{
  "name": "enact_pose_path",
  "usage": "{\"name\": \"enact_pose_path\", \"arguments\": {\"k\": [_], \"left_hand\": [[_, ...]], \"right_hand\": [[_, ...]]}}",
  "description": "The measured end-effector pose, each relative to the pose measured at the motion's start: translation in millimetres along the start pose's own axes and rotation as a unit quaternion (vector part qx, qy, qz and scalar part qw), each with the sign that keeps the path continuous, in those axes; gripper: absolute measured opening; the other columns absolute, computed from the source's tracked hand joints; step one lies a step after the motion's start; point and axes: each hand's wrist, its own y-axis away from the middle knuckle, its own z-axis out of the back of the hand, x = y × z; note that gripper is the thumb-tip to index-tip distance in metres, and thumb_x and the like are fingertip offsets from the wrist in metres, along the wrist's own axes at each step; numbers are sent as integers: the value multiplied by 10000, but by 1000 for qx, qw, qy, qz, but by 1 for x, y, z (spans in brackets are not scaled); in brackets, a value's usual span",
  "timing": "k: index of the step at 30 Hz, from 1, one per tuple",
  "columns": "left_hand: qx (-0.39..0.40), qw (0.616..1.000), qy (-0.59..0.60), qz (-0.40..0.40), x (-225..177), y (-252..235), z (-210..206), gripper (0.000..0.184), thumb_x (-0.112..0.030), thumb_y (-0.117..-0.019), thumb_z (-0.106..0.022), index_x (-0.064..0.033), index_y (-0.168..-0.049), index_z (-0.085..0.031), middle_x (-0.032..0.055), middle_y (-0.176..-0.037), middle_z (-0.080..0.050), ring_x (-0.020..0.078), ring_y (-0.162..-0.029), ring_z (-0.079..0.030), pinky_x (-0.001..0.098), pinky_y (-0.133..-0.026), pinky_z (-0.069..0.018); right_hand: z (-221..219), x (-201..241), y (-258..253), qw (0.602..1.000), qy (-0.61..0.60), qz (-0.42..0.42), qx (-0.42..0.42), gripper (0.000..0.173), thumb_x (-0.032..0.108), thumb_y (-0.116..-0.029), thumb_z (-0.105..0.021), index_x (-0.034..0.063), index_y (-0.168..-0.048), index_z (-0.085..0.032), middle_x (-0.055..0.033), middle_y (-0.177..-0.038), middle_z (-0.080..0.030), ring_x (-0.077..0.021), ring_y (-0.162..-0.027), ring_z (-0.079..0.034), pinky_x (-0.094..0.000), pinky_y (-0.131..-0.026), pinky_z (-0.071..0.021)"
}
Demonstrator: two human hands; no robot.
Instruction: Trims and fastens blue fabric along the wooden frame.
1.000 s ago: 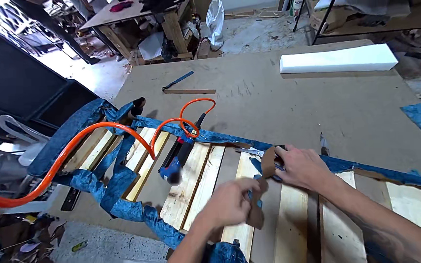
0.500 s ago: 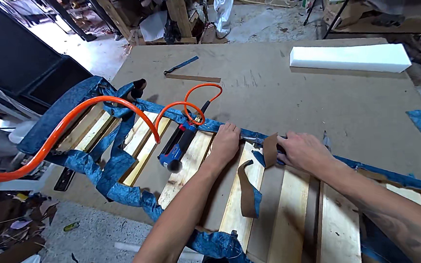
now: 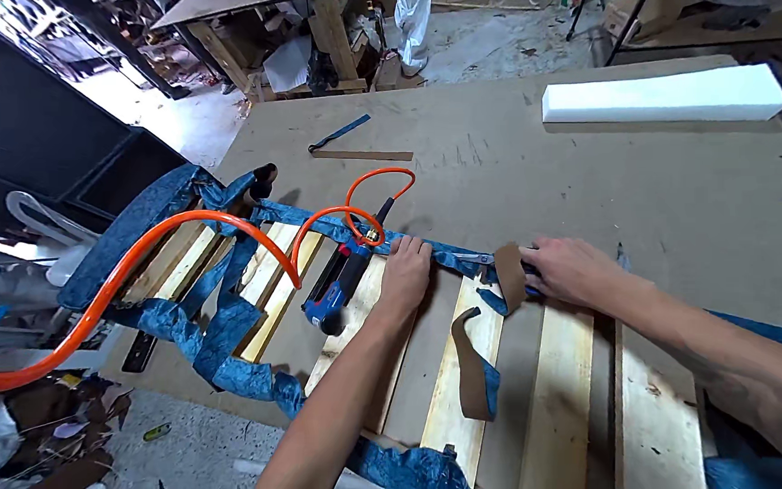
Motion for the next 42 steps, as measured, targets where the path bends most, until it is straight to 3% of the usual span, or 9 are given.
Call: {"name": "enact_pose_path", "arguments": {"k": [4,8,11,14,23,30,34,38,42], "left_hand": [[12,1000,11,7,-2,-1,6,113,-159,-995,-606,-85,-997,-691,86,-1030,-676,268,-1097,-630,454,-1069,-448],[21,997,44,53,-13,6,7,416,-318,-896,-793,-112,-1237,-673,97,-1254,-650,285,-1209,-595,544,-1085,-426],[-28,997,46,61,-12,7,-9,244,-320,-991,-681,-112,-1114,-715,69,-1139,-692,247,-1124,-637,507,-1062,-446],[-40,994,79,63,-10,6,-14,130,-230,-982,-688,-106,-995,-722,56,-1035,-701,233,-1065,-651,484,-1039,-460],[-37,929,275,245,-8,-5,0,65,-176,-958,-704,-113,-952,-720,36,-997,-713,204,-1041,-658,469,-1026,-485],[-43,967,189,163,-27,-15,-4,65,-167,-943,-728,-102,-944,-721,68,-962,-701,258,-1038,-642,493,-973,-467],[16,974,143,177,-38,-12,5,159,-196,-976,-669,-65,-1043,-729,124,-1068,-716,301,-1102,-663,507,-1012,-505],[-50,965,164,197,-39,-14,15,139,-181,-984,-664,-62,-1027,-721,105,-1026,-716,270,-1004,-694,467,-883,-564],[-92,954,174,224,-43,-10,16,117,-193,-999,-645,-110,-1041,-717,63,-1021,-707,232,-877,-717,452,-707,-611]], "right_hand": [[7,2,-9,999,-31,-22,19,185,327,-890,-758,169,-971,-707,-60,-850,-642,-255,-773,-670,-458,-634,-551],[15,7,-19,999,-30,-28,32,191,324,-900,-725,163,-995,-688,-72,-870,-635,-270,-786,-666,-461,-635,-545],[17,14,-26,999,-12,-27,37,246,352,-857,-718,186,-1038,-695,-65,-897,-640,-255,-794,-666,-451,-637,-542],[22,15,-28,999,10,-20,45,327,429,-834,-720,205,-1072,-703,-61,-921,-657,-250,-815,-670,-451,-663,-537],[36,-4,-24,1000,6,-19,10,466,588,-751,-758,240,-1055,-700,-28,-957,-625,-230,-884,-642,-465,-736,-516],[15,9,-32,999,-4,13,-30,334,391,-811,-780,192,-1067,-703,-85,-981,-635,-286,-928,-648,-485,-781,-530],[19,18,-39,998,-63,3,-17,305,263,-844,-812,196,-1128,-726,-101,-1031,-640,-299,-858,-675,-502,-656,-576],[-2,5,-40,991,-91,52,-86,204,133,-807,-818,116,-985,-721,-111,-839,-651,-331,-752,-680,-546,-606,-560],[-8,13,-54,992,-89,41,-82,351,258,-728,-820,119,-1031,-710,-115,-852,-651,-334,-769,-673,-556,-613,-548]]}}
